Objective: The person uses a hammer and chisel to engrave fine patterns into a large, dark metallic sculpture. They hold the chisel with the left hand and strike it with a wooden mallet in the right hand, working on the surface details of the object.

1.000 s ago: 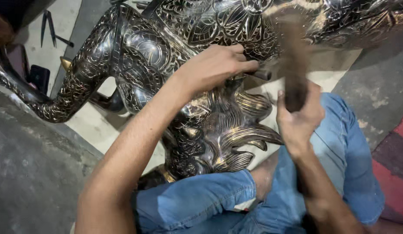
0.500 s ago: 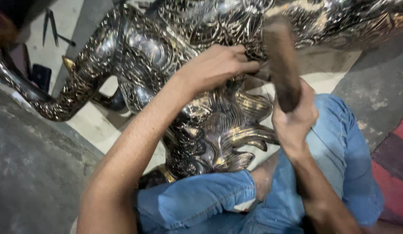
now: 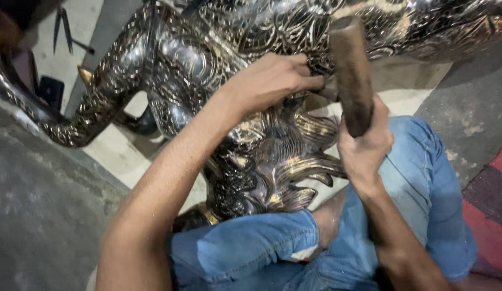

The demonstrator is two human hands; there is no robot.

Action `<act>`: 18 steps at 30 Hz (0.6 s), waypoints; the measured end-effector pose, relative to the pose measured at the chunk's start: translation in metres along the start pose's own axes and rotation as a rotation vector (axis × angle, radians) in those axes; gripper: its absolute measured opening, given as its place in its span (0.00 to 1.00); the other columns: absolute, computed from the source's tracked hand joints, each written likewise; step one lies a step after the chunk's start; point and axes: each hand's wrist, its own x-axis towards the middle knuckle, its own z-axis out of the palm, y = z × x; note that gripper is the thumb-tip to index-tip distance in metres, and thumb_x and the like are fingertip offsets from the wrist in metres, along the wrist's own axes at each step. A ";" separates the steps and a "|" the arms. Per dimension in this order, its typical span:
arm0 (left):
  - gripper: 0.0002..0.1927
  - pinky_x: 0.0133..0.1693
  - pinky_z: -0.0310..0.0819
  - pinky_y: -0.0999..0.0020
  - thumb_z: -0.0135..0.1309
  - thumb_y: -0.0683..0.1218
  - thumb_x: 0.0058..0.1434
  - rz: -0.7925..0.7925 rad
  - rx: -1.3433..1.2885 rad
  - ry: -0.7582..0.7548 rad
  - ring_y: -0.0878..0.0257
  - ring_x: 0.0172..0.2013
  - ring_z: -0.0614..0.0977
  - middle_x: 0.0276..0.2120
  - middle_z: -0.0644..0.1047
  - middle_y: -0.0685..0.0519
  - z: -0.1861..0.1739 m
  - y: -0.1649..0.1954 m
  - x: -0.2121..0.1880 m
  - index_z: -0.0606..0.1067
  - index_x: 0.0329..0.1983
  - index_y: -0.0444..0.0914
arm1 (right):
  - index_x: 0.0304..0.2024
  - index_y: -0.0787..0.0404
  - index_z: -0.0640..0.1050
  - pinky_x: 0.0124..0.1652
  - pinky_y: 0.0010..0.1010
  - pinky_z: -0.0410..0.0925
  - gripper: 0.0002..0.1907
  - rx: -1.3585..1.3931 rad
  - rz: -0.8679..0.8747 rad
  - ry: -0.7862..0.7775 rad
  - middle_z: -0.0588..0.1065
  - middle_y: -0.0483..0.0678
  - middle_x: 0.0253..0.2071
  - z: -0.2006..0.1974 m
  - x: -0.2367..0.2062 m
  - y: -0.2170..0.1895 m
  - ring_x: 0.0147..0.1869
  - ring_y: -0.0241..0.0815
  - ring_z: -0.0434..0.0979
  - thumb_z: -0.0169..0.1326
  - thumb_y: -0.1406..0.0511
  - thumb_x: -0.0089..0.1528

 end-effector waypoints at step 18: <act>0.27 0.40 0.77 0.55 0.58 0.32 0.54 -0.156 -0.120 0.098 0.53 0.41 0.81 0.36 0.78 0.49 0.004 -0.002 -0.005 0.74 0.58 0.39 | 0.54 0.64 0.69 0.40 0.29 0.70 0.23 0.143 0.163 -0.043 0.75 0.46 0.34 -0.006 0.003 0.017 0.36 0.35 0.75 0.68 0.71 0.64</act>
